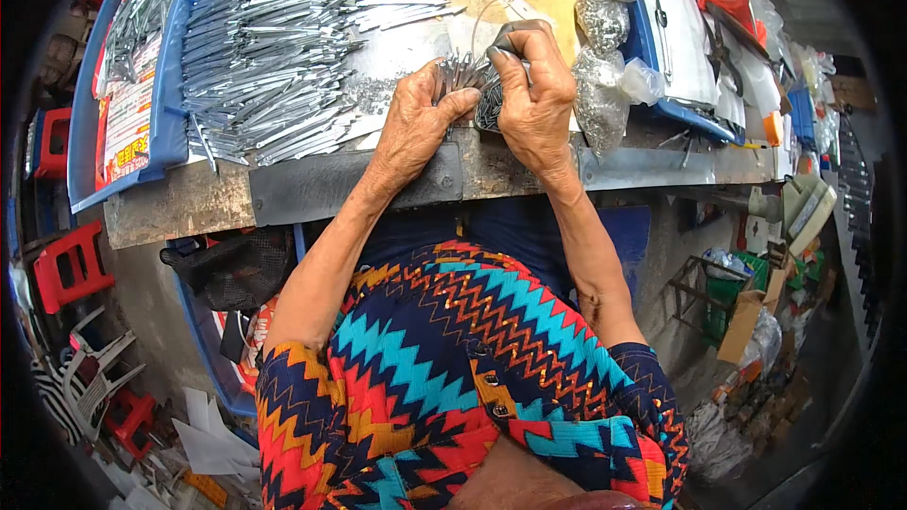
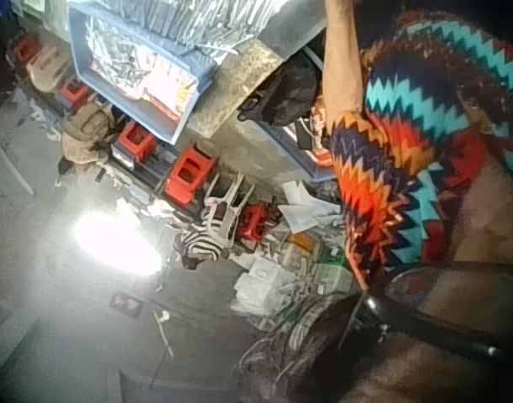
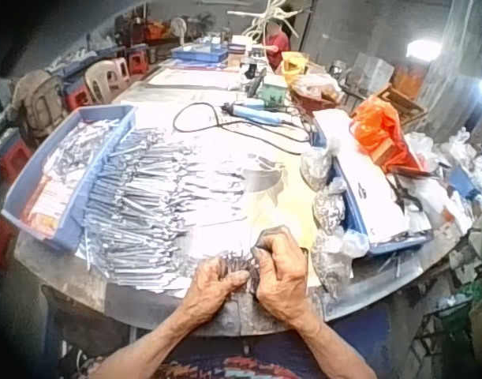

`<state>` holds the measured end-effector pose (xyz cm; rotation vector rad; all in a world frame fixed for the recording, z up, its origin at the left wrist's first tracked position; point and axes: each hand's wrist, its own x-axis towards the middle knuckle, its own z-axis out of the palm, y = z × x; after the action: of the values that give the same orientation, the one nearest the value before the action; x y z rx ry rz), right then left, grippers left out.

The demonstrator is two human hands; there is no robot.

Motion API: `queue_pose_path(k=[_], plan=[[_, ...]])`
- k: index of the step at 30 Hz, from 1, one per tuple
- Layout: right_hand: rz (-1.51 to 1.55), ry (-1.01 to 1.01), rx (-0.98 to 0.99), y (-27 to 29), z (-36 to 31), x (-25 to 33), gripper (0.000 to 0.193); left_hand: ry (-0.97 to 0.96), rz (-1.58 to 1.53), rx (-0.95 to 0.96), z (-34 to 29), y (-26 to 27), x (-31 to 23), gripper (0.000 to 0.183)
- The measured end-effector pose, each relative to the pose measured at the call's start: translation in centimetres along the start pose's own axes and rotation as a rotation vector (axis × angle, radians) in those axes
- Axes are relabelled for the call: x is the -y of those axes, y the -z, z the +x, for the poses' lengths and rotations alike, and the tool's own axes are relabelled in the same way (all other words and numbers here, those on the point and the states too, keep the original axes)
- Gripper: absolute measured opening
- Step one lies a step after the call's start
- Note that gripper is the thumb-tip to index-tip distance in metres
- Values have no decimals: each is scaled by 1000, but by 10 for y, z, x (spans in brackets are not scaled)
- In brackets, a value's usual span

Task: Gathering thin metal strips into groups and dipping their ends into a container of coating material.

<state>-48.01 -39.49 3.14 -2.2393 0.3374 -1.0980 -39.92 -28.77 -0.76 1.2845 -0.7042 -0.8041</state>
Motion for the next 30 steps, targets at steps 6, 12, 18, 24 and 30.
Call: queue_pose_path(k=[6,12,18,24,30], plan=[[-58,42,-73,-8,-6,0,8,-25,-14,-4,-3,-1,-3,19],[74,-156,-28,2,-8,-1,8,18,-148,12,0,1,7,20],[322,-419,5,12,-7,-4,12,47,-163,40,0,2,4,22],[345,-431,85,17,-1,-4,12,48,-103,43,1,3,8,21],[224,-356,129,17,2,-1,11,-3,-129,11,1,-3,5,18]])
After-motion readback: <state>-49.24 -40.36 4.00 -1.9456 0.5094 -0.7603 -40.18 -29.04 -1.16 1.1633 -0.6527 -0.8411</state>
